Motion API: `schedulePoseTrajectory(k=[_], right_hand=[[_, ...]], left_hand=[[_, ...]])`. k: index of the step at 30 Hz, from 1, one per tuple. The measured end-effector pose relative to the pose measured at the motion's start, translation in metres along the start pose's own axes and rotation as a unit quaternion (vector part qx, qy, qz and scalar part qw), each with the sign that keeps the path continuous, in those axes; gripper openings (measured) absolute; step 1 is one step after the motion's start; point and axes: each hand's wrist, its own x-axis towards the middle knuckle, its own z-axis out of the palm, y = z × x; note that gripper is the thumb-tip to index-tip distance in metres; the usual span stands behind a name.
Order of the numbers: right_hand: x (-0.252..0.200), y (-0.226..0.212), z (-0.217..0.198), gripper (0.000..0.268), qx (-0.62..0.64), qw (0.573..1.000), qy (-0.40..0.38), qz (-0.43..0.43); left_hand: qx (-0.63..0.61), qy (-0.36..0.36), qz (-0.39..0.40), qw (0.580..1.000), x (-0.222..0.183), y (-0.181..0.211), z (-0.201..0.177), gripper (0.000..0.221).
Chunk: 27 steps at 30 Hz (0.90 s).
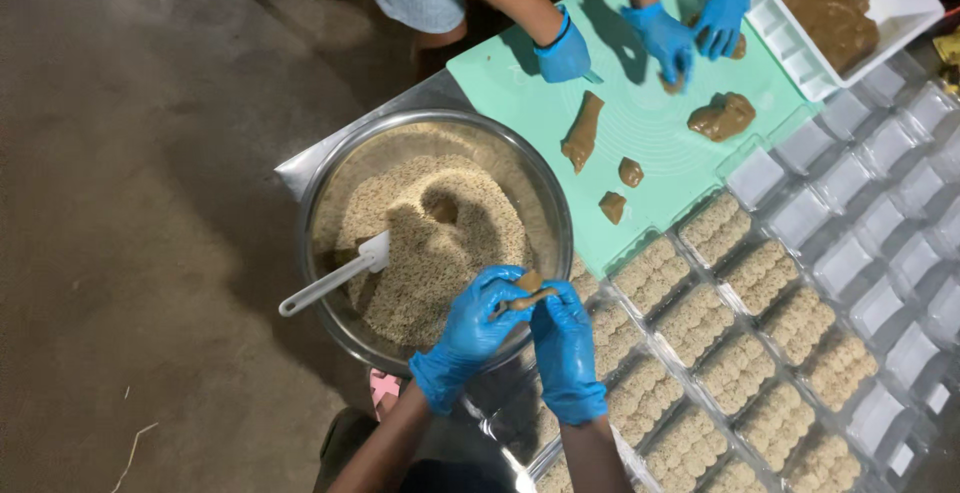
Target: The person rolls pieces of brown paste into balls by hand, coats them in sesame seeds in a metal bowl, and places them into plastic containers.
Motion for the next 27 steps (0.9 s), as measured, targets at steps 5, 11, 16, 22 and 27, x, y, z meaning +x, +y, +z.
schedulePoseTrajectory(k=[5,11,16,22,27], right_hand=[[-0.009,-0.017,0.027,0.028,0.036,0.998,-0.003,0.045],[-0.018,-0.011,0.02,0.022,-0.096,0.993,-0.073,-0.008],[-0.017,-0.001,0.015,0.017,-0.502,0.828,0.044,-0.245],[-0.015,-0.001,0.031,0.018,-0.297,0.934,-0.095,-0.172],[-0.029,-0.015,0.055,0.024,-0.287,0.956,-0.063,-0.011]], left_hand=[[-0.231,0.037,-0.246,0.941,-0.026,-0.016,0.009,0.018],[-0.19,0.042,-0.382,0.903,-0.014,-0.01,-0.001,0.024],[-0.206,0.029,-0.292,0.934,-0.03,0.015,-0.003,0.05],[-0.152,0.006,-0.216,0.964,-0.036,0.005,-0.012,0.037],[-0.007,0.068,-0.118,0.991,-0.029,0.016,-0.017,0.022]])
